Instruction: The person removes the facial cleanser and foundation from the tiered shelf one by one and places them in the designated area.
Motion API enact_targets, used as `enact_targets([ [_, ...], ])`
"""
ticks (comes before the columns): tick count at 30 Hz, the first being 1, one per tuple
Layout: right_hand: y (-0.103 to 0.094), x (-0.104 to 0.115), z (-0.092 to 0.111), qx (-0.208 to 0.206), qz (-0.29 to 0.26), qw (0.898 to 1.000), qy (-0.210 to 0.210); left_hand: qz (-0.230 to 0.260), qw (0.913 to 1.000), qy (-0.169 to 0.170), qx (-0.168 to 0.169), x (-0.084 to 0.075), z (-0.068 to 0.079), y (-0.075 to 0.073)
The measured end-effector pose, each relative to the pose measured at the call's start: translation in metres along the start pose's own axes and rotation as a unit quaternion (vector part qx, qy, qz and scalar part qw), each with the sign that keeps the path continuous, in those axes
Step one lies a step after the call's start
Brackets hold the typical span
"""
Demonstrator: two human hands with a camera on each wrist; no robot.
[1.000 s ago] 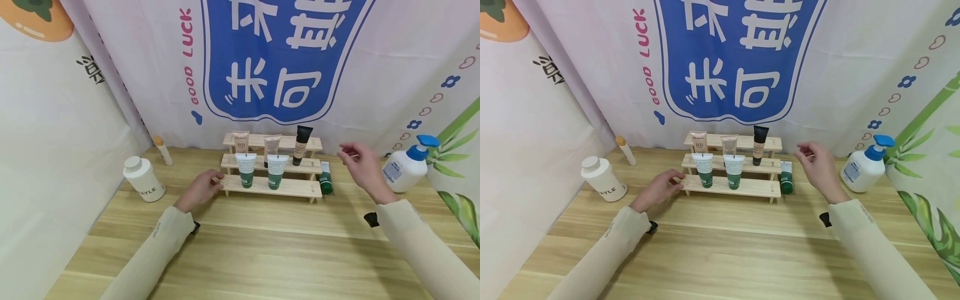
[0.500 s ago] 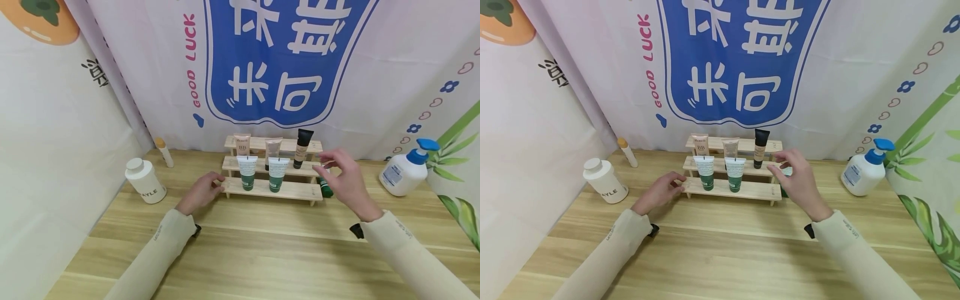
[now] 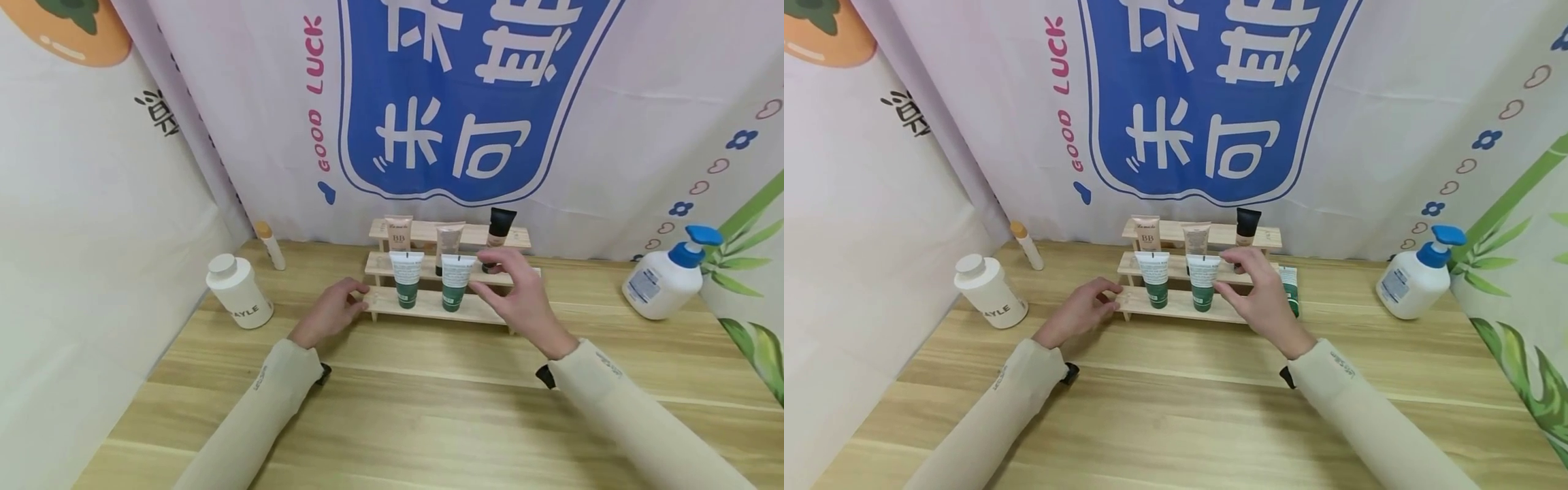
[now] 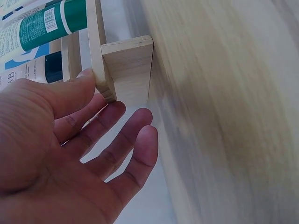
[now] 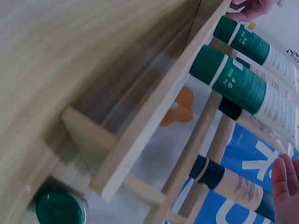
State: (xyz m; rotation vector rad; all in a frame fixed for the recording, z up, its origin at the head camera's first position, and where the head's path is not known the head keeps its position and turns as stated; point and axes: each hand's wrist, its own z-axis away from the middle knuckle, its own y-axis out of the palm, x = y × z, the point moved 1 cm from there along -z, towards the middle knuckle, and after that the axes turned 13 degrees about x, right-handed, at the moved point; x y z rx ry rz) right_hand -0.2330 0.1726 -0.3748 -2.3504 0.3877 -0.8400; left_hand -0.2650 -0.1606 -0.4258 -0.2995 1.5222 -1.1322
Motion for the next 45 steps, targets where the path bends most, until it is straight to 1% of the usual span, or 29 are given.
enact_targets([
  [10, 0.018, -0.003, -0.003, -0.007, 0.000, 0.999, 0.047, 0.000, 1.0000, 0.000, -0.002, -0.001, 0.000, 0.000],
  [19, 0.034, -0.003, -0.001, -0.018, -0.016, 0.996, 0.089, 0.003, 1.0000, 0.000, -0.003, 0.002, -0.001, -0.001],
  [22, 0.038, -0.005, -0.001, -0.030, -0.028, 0.995, 0.087, 0.005, 1.0000, -0.003, -0.003, 0.002, 0.000, -0.001],
  [27, 0.041, -0.007, -0.002, -0.051, -0.045, 0.996, 0.065, 0.010, 0.9999, -0.008, -0.003, 0.001, 0.000, -0.001],
  [31, 0.038, -0.008, 0.001, -0.071, -0.061, 0.994, 0.053, 0.012, 0.9998, -0.012, -0.001, 0.001, 0.000, -0.001],
  [35, 0.031, -0.007, 0.005, -0.091, -0.084, 0.991, 0.040, 0.017, 0.9998, -0.007, -0.001, 0.003, 0.000, 0.000],
  [38, 0.021, -0.006, 0.008, -0.106, -0.089, 0.990, 0.038, 0.020, 0.9998, 0.000, -0.002, 0.003, 0.000, 0.000],
  [45, -0.006, -0.007, 0.017, -0.142, -0.081, 0.986, 0.038, 0.022, 0.9997, 0.002, -0.001, 0.003, 0.001, -0.001],
])
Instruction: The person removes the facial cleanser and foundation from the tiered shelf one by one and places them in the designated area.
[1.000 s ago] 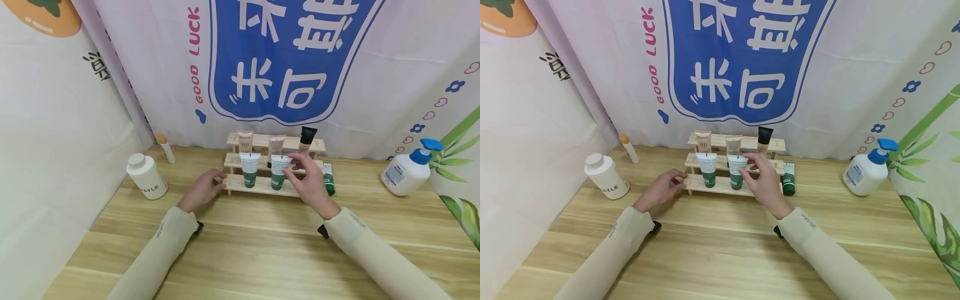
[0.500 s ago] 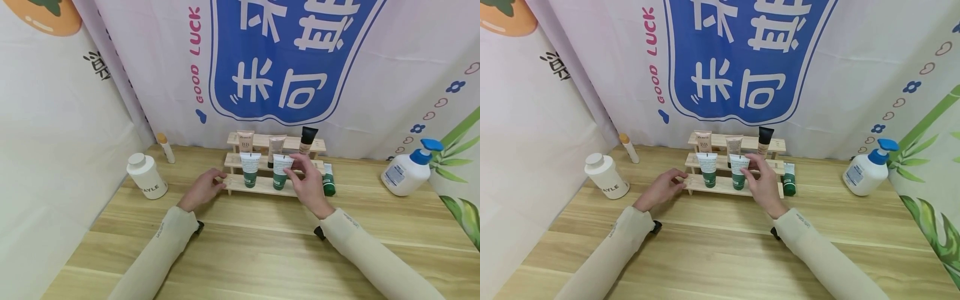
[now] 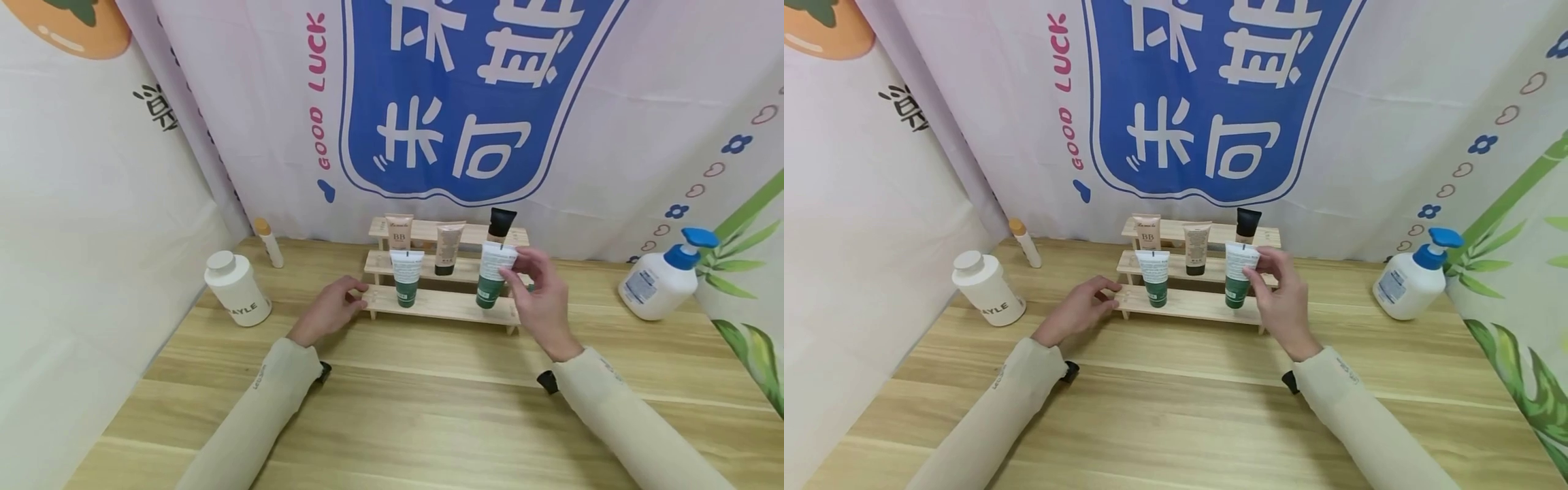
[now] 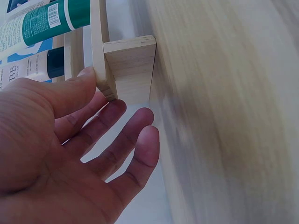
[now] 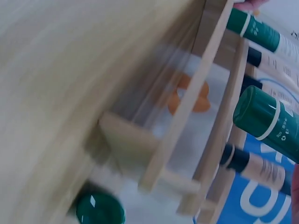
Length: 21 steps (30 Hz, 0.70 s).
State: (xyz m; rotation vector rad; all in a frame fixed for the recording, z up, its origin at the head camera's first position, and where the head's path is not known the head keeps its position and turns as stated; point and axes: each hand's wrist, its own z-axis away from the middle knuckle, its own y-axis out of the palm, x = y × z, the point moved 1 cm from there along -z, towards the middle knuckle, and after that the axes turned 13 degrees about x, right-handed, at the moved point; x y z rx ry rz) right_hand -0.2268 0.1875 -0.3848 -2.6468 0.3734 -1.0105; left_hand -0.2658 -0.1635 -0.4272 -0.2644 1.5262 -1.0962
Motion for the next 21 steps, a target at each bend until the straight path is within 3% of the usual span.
enact_targets([
  [11, -0.045, -0.004, 0.006, -0.025, 0.063, 0.998, 0.019, -0.001, 1.0000, -0.007, -0.004, 0.005, -0.003, 0.003],
  [21, -0.080, -0.022, 0.012, -0.019, 0.121, 0.987, 0.100, -0.002, 1.0000, 0.001, -0.004, 0.006, -0.003, 0.003],
])
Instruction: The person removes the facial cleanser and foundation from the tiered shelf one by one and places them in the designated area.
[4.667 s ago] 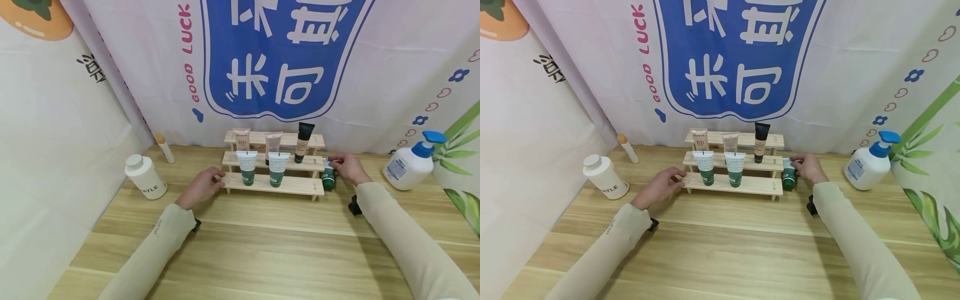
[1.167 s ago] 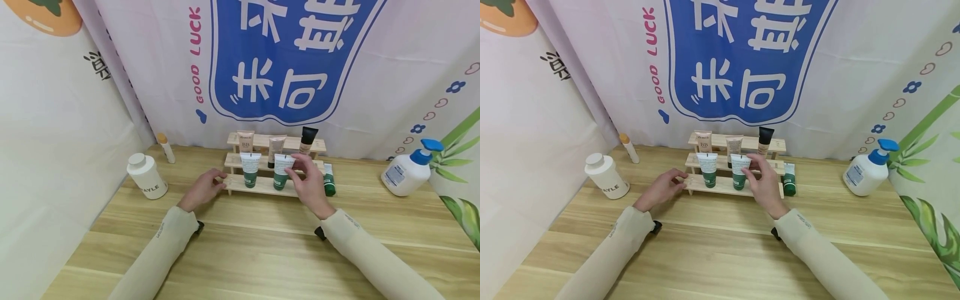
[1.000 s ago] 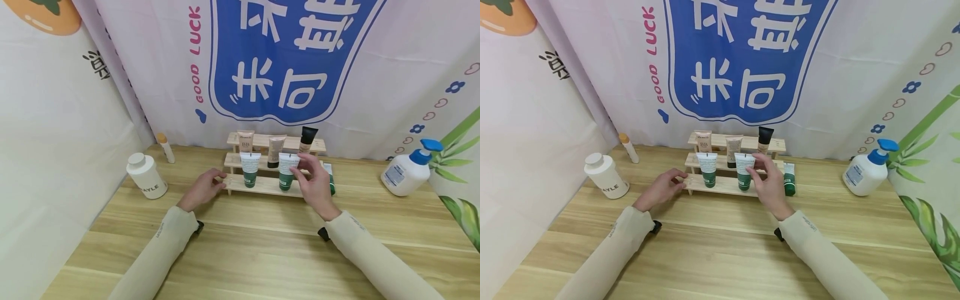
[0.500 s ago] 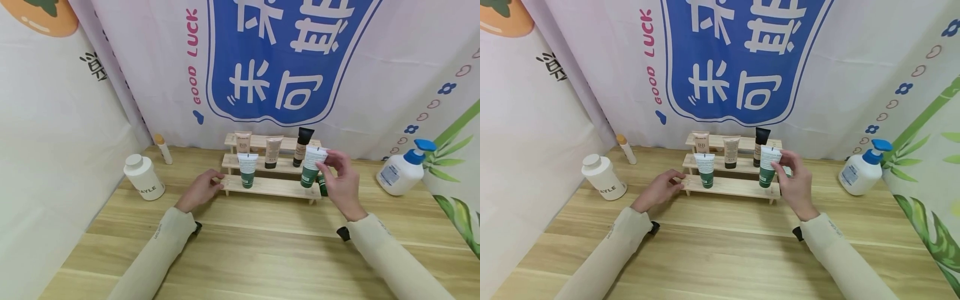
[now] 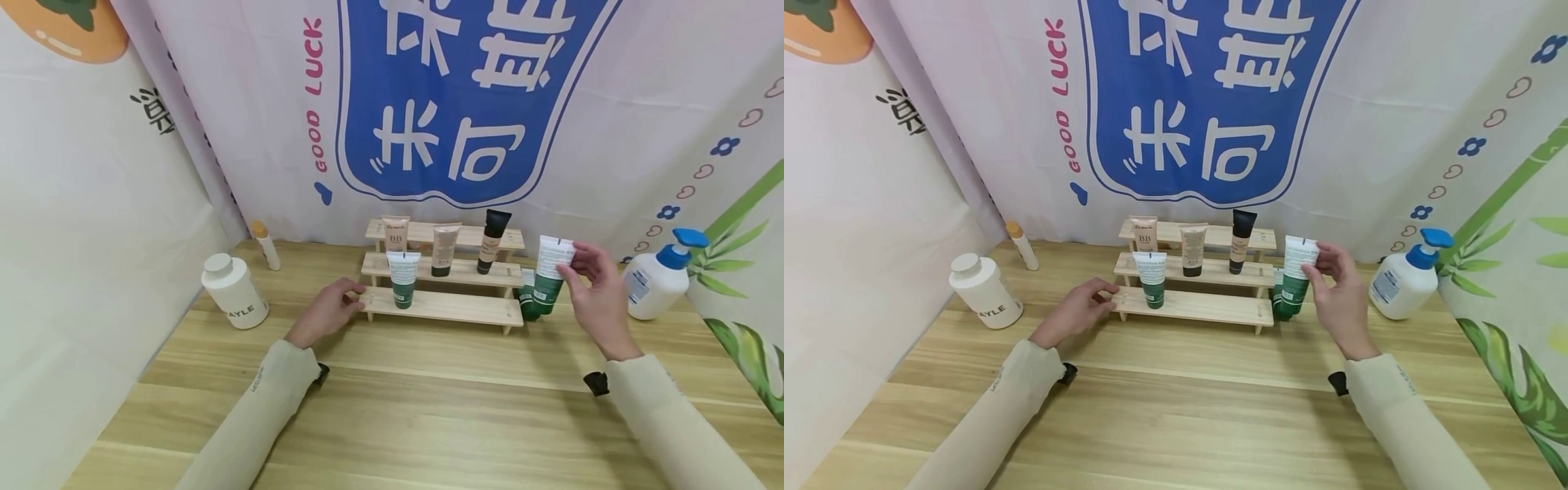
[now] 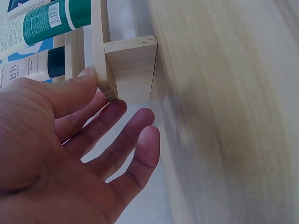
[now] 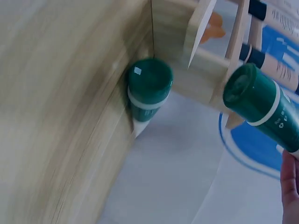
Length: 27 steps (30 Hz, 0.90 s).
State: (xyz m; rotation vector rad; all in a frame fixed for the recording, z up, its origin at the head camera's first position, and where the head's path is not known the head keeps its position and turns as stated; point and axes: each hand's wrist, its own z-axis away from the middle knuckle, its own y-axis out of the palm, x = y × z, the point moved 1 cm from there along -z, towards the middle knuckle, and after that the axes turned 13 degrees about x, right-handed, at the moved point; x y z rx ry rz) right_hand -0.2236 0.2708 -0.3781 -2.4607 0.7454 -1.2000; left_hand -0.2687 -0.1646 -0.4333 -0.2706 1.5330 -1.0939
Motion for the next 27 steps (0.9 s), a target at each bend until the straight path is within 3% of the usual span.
enact_targets([
  [5, -0.008, -0.015, -0.005, 0.034, 0.056, 0.996, 0.065, 0.002, 1.0000, 0.006, -0.004, -0.001, 0.001, -0.001],
  [11, -0.014, -0.040, -0.011, 0.108, 0.091, 0.978, 0.157, 0.006, 1.0000, 0.002, -0.002, -0.002, 0.000, -0.001],
  [19, -0.016, -0.070, -0.018, 0.199, 0.092, 0.954, 0.204, 0.004, 1.0000, 0.002, 0.001, -0.001, -0.001, 0.000],
  [27, -0.009, -0.093, -0.022, 0.252, 0.084, 0.929, 0.256, 0.001, 1.0000, 0.002, 0.000, 0.000, -0.001, 0.000],
])
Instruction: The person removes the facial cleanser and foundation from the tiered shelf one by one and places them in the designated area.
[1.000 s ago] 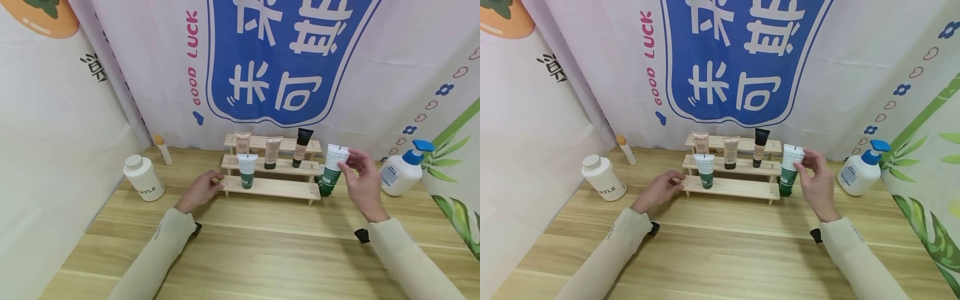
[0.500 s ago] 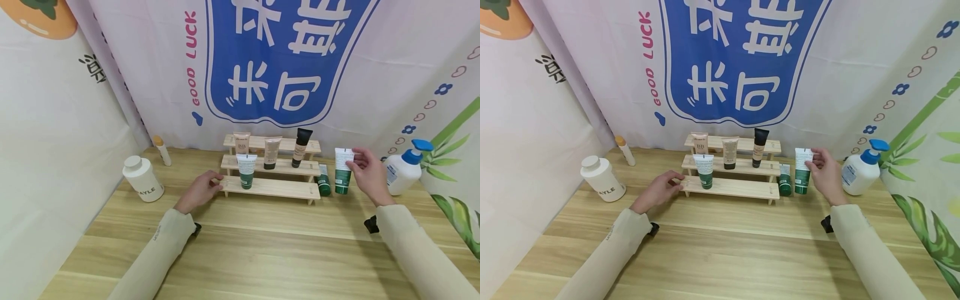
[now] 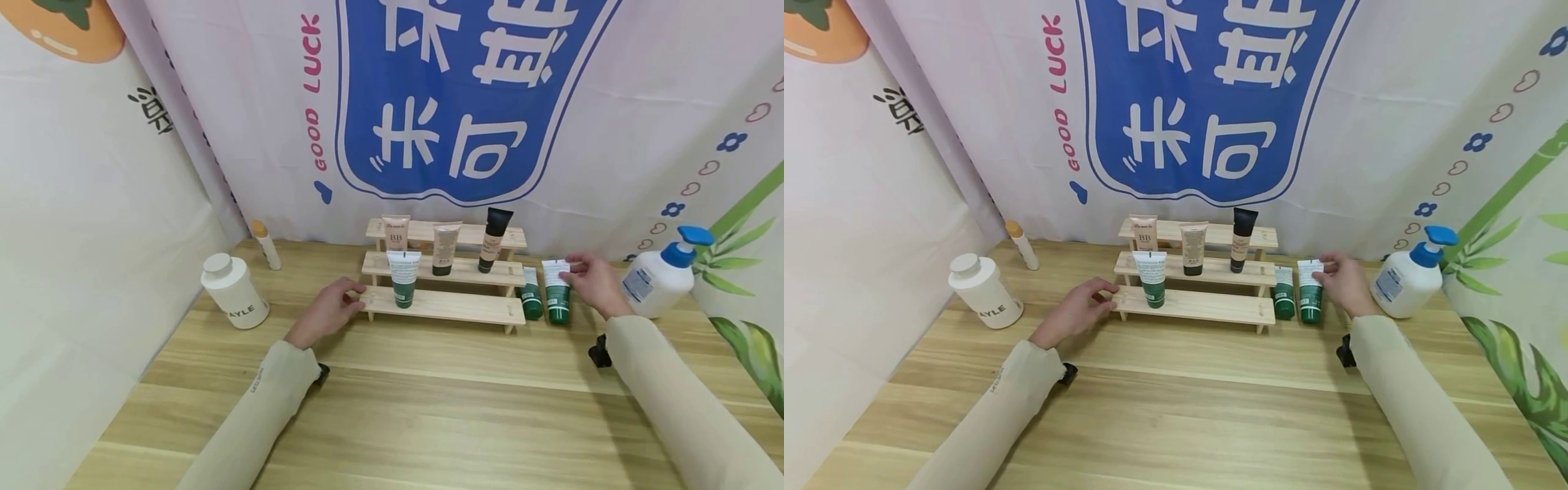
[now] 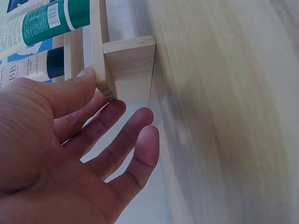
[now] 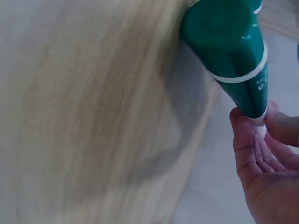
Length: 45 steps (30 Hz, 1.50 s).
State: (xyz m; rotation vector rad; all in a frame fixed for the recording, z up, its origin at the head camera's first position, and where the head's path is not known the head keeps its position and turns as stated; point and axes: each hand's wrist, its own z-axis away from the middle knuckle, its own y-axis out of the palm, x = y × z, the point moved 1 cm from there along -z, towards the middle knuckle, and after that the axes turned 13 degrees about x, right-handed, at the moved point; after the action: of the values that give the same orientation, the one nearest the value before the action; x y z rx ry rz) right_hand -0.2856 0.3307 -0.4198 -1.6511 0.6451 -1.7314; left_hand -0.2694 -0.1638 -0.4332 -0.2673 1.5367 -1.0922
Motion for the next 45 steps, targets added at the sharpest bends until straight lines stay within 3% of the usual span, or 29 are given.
enact_targets([
  [4, 0.003, -0.007, -0.008, 0.022, 0.013, 0.999, 0.022, -0.004, 1.0000, -0.005, -0.001, -0.001, 0.000, 0.000],
  [10, 0.004, -0.012, -0.012, 0.026, 0.036, 0.999, 0.022, 0.000, 1.0000, -0.004, 0.002, -0.005, -0.001, 0.002],
  [21, 0.007, -0.013, -0.018, 0.058, 0.019, 0.997, 0.038, 0.005, 0.9999, -0.013, 0.004, -0.003, 0.000, 0.001],
  [34, 0.007, -0.011, -0.018, 0.062, 0.017, 0.995, 0.076, 0.010, 0.9999, -0.008, -0.001, -0.003, 0.001, 0.000],
  [45, 0.007, -0.007, -0.017, 0.059, 0.019, 0.995, 0.072, 0.008, 0.9999, -0.013, -0.001, -0.004, 0.001, -0.001],
])
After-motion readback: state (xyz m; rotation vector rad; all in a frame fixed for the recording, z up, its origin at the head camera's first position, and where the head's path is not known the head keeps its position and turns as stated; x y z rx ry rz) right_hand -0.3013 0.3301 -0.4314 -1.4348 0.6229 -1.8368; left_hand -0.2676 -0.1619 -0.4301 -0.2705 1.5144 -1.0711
